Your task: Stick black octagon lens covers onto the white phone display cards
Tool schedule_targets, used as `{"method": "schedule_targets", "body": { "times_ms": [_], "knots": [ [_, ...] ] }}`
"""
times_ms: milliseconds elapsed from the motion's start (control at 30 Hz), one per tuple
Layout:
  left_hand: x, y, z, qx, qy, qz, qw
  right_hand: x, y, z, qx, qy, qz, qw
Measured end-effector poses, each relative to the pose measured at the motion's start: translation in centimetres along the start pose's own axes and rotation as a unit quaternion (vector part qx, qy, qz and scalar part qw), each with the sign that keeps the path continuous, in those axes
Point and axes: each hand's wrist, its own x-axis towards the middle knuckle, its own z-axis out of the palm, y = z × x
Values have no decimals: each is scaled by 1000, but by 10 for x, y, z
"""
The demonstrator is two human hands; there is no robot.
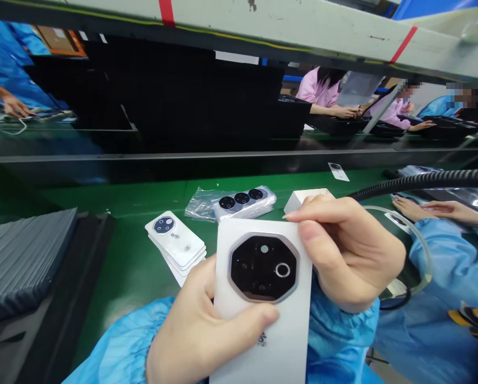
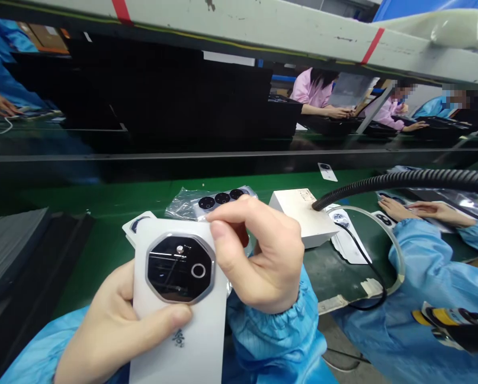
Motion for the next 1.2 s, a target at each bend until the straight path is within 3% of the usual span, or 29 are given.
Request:
{"method": "schedule_targets", "body": {
  "times_ms": [267, 367, 600, 1200],
  "knots": [
    [1, 4, 1, 12, 34, -7, 999, 0, 2, 4, 24, 11, -5, 1000],
    [3, 4, 2, 7, 17, -13, 1000, -1, 0, 3, -1, 14, -2, 1000],
    [-2, 12, 9, -68, 61, -104, 990, -2, -9, -1, -77, 11, 18, 997],
    [-2, 10, 13, -89, 102, -89, 987, 5, -13, 3, -97, 7, -44, 994]
  ]
}}
